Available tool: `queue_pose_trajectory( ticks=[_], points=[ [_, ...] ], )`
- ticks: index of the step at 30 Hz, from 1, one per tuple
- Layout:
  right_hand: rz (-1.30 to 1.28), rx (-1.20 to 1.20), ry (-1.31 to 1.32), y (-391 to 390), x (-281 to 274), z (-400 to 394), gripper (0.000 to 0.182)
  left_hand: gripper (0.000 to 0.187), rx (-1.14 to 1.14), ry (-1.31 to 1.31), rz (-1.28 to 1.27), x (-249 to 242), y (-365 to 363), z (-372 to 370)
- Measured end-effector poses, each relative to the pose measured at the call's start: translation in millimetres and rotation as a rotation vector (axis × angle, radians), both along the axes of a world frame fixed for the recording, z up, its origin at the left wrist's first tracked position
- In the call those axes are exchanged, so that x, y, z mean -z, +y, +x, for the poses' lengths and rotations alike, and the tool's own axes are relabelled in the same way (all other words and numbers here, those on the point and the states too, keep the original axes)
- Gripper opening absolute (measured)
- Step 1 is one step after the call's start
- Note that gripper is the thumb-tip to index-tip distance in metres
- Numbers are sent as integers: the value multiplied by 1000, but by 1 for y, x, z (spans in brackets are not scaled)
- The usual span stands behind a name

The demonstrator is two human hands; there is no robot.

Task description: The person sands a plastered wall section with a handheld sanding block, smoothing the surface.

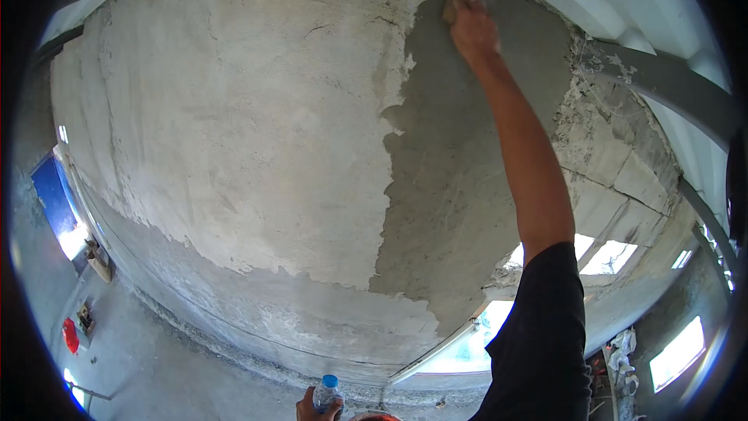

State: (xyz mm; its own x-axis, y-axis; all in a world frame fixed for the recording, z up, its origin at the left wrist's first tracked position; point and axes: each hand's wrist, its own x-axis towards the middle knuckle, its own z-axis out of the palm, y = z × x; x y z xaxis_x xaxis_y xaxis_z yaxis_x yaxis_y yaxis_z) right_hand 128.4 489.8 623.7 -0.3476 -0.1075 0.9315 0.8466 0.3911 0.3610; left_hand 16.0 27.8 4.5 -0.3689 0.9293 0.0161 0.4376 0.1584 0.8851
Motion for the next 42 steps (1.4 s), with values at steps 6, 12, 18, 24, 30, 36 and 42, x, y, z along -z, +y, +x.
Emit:
queue_pose_trajectory(
  ticks=[6,12,18,24,30,36,42],
  points=[
    [-83,-183,-355,-4,135,-12,71,77,-81,-299,-125,-73,-6,7],
    [-63,-146,-138,-26,113,19,58,79,-76,-184,-43,-58,-7,0],
    [-33,-8,90,-5,-9,60,62,76,-32,76,-25,-2,-4,-7],
    [-188,19,-324,6,72,55,58,75,19,168,-5,31,-2,-5],
    [-113,-81,-603,-20,136,72,57,75,-20,-55,-76,-31,-6,6],
    [-113,-94,149,-24,35,114,67,70,41,172,61,47,-7,-1],
    [-246,-65,43,8,63,102,66,43,68,-21,19,24,-3,2]
  ],
)
